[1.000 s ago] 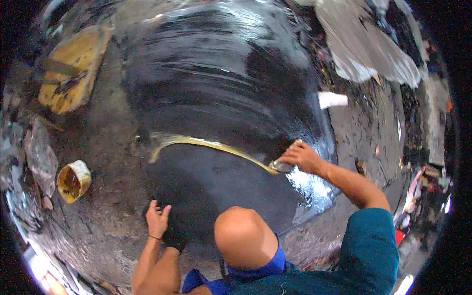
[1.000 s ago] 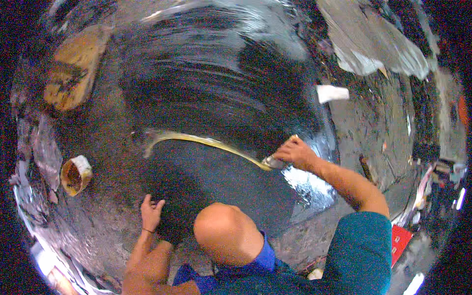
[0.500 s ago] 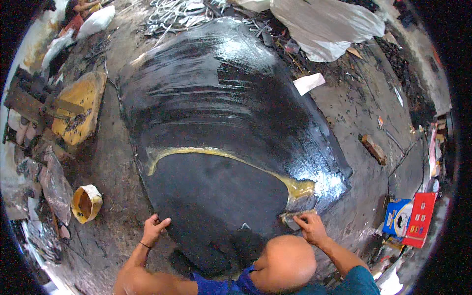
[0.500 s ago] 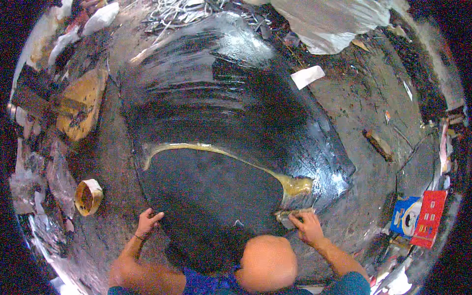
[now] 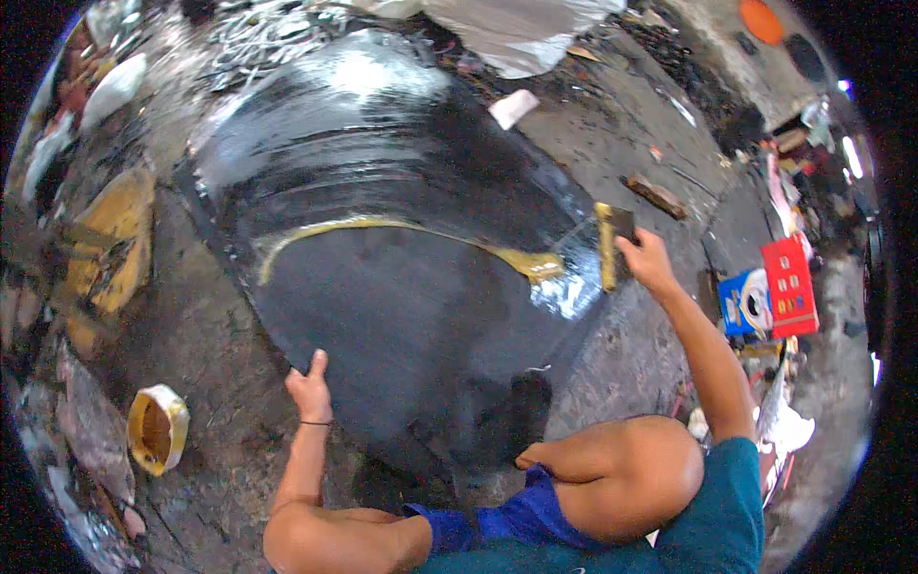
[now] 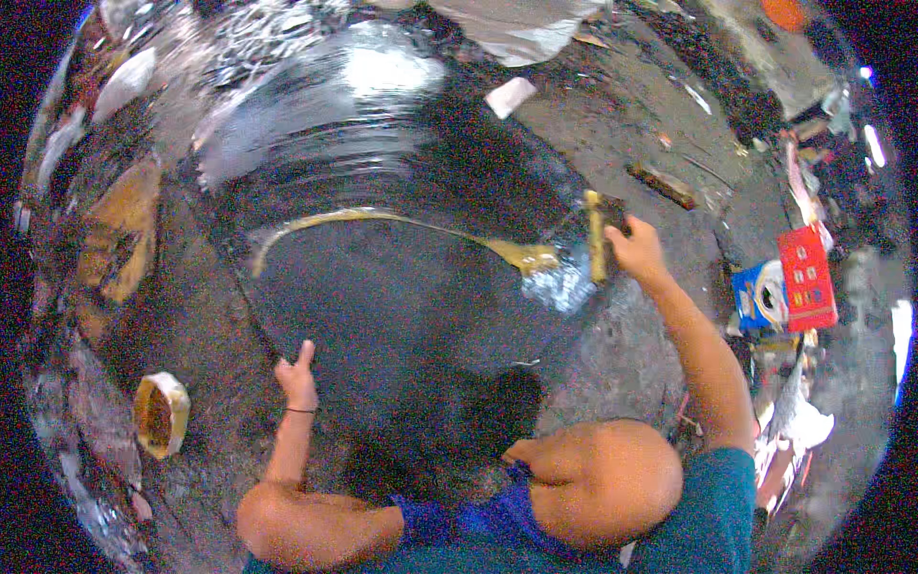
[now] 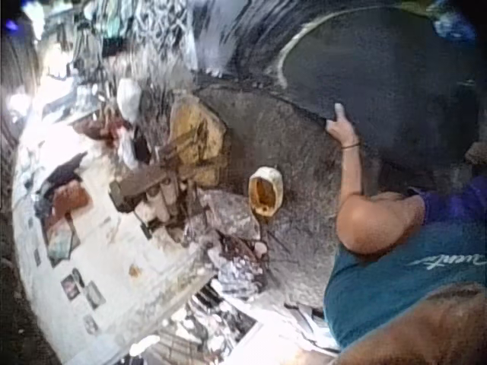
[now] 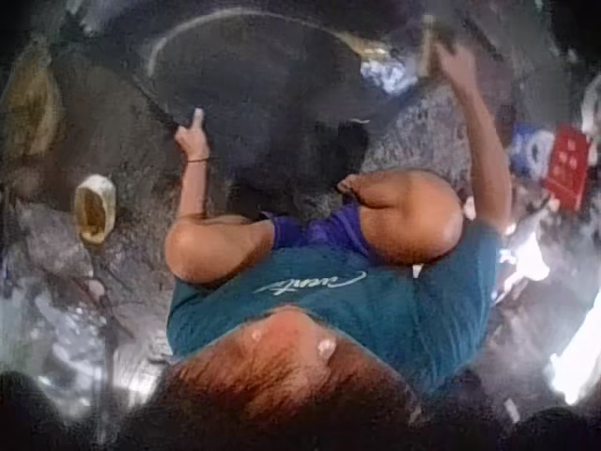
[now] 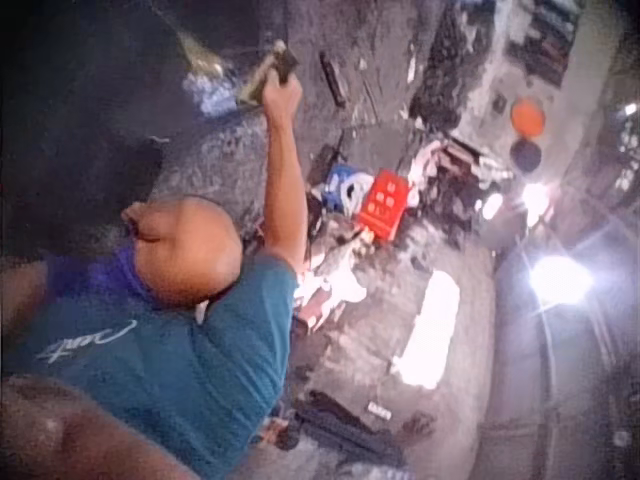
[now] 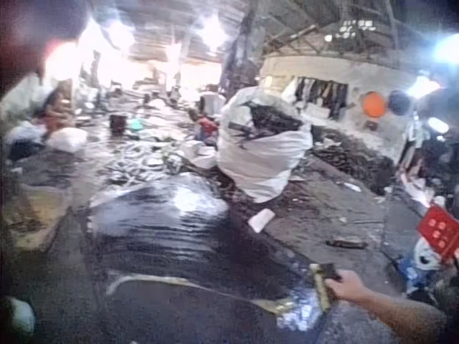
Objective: The person applies a yellowish adhesive to black rubber sheets using a brush. They spread the adhesive evenly across the surface of the sheets, then fold and handle the coated material.
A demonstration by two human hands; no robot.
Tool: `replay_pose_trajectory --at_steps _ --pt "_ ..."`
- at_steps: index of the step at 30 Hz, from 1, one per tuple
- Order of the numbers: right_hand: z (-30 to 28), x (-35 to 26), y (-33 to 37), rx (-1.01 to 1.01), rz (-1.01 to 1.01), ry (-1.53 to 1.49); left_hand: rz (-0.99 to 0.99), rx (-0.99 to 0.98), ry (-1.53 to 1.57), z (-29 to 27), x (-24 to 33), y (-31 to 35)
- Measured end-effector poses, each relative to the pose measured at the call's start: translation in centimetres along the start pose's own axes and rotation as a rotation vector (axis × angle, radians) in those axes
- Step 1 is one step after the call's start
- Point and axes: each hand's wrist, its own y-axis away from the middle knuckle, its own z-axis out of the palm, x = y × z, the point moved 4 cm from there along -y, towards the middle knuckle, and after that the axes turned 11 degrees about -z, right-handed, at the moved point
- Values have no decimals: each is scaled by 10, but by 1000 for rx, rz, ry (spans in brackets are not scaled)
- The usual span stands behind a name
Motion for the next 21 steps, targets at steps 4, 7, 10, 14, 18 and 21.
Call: replay_pose_trajectory --at_steps 4,7,10,14,18,21 --pt "70 72 -31 -7 133 332 75 -62 -117 2 22 -34" --pt "131 80 -29 -233 290 389 90 -95 -210 -8 29 -33" --pt "181 1 -38 -199 219 355 120 -34 -157 -15 29 -18" --pt "254 -105 -84 -235 -35 258 183 21 -131 -12 22 -21" --pt "338 -235 -129 -330 -267 127 107 56 -144 -20 4 -24" --pt "391 -318 -146 -421 -433 143 64 19 -103 -10 22 -12"
